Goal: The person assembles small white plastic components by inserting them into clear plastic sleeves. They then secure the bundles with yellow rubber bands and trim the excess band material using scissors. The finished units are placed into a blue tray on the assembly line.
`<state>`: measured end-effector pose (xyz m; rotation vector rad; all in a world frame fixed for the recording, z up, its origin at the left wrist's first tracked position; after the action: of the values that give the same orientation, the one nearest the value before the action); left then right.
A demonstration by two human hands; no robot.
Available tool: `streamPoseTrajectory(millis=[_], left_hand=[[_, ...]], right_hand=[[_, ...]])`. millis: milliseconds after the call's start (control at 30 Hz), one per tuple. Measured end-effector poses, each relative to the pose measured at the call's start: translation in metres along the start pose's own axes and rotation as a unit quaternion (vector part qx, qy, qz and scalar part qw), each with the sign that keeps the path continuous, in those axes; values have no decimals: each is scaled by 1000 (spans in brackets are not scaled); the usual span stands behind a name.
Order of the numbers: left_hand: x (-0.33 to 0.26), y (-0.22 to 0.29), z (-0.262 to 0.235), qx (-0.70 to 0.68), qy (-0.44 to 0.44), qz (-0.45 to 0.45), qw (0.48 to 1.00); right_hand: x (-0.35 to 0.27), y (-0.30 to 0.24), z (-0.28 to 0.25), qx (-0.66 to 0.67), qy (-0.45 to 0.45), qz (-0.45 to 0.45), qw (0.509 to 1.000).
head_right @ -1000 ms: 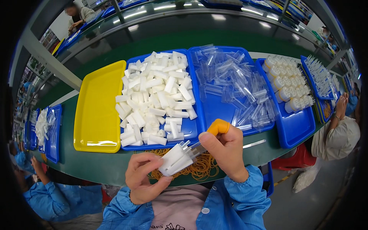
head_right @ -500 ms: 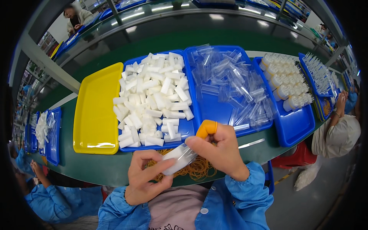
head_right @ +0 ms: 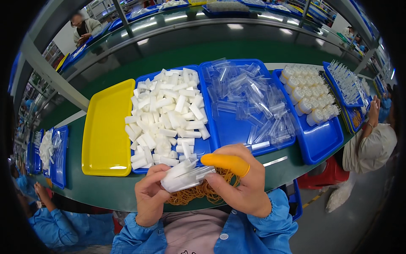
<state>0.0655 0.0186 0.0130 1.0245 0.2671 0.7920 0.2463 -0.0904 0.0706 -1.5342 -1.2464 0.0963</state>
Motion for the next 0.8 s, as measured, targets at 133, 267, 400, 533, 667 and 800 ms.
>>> streamPoseTrajectory(millis=[133,267,400,533,667,800], left_hand=[[-5,11,10,-103,56,-62,991],[-7,18,6,-128,25,-73,989],[-10,5,-7,-11,-1,-11,1000],[-8,6,2,40,12,73,996],[-11,13,18,158,81,82,981],[-11,8,7,170,67,45,982]], right_hand=[[-5,-4,-2,111,-21,71,991],[-1,2,-3,64,-22,-21,998],[-6,1,0,96,-4,34,995],[-10,6,-1,102,28,47,993],[-3,7,-1,113,18,23,993],[-9,10,-6,102,-7,9,995]])
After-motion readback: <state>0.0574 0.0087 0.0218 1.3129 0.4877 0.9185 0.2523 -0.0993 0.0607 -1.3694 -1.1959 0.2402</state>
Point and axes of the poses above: each hand's wrist, its own x-axis towards the middle knuckle, its own z-axis out of the palm, y = z × x, the point moved 2 cm from there along x, towards the middle knuckle, and after that the axes turned 7 degrees about -x, right-handed, at the moved point
